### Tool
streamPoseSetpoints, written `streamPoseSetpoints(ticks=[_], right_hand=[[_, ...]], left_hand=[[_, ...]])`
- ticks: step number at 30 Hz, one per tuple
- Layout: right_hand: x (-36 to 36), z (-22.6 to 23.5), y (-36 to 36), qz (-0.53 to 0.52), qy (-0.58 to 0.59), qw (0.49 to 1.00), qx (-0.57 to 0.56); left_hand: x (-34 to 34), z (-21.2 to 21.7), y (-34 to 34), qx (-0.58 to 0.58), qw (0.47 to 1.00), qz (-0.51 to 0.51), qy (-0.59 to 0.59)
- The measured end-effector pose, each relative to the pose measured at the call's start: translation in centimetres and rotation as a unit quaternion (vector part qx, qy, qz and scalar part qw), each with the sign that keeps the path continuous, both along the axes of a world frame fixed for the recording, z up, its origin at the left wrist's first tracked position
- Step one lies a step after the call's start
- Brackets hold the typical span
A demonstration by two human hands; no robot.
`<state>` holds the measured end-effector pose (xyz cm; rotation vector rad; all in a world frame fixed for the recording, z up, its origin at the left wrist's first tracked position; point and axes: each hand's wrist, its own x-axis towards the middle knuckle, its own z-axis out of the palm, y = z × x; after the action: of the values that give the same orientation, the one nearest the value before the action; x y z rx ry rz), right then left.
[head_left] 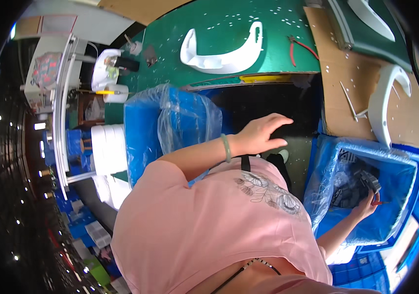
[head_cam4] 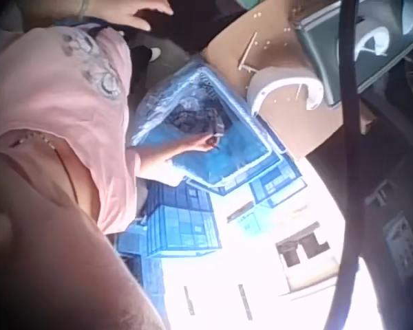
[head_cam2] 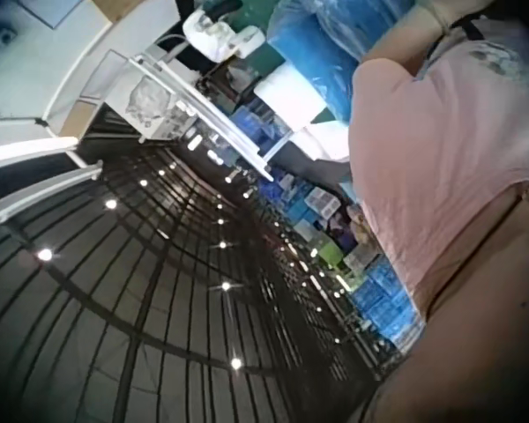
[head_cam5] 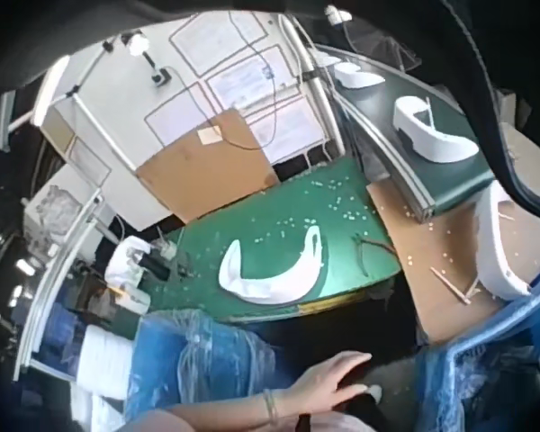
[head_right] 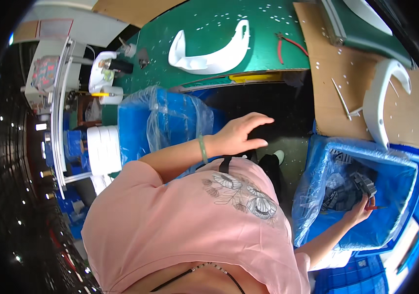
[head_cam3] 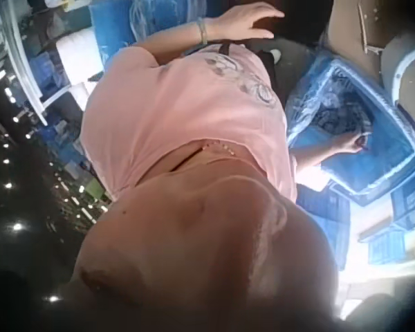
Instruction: The person trims plastic parts with a blade, inserts small plastic components into them, and cleans the stacked parts with an air gun. Then, the person packs the parts into a plastic bag within a crate, ties the bag shut, and stacks the crate onto a pile of crates.
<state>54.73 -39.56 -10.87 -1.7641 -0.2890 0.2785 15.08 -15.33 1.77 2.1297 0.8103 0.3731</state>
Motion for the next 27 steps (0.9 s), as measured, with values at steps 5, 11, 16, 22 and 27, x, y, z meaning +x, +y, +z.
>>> streamPoseSetpoints(ticks=[5, 11, 16, 22, 27], right_hand=[[-14.3, 5.8, 12.2, 0.353, 0.417, 0.822, 0.157], [-28.6, 11.1, 21.7, 0.561, 0.417, 0.714, -0.030], [-38.5, 16.3, 27.8, 0.780, 0.154, 0.599, -0.096], [-44.8, 14.3, 30.8, 0.822, 0.148, 0.513, -0.198], [-43.1, 13.6, 33.2, 0.594, 0.299, 0.735, -0.133]], left_hand=[[-1.6, 3.2, 0.2, 0.139, 0.969, -0.069, -0.191], [-11.2, 5.3, 1.9, 0.144, 0.944, 0.120, -0.271], [-19.1, 3.0, 0.4, -0.038, 0.911, 0.313, -0.267], [-28.0, -0.6, 0.8, -0.138, 0.833, 0.399, -0.358], [-45.8, -21.7, 3.3, 0.009, 0.558, 0.798, -0.226]])
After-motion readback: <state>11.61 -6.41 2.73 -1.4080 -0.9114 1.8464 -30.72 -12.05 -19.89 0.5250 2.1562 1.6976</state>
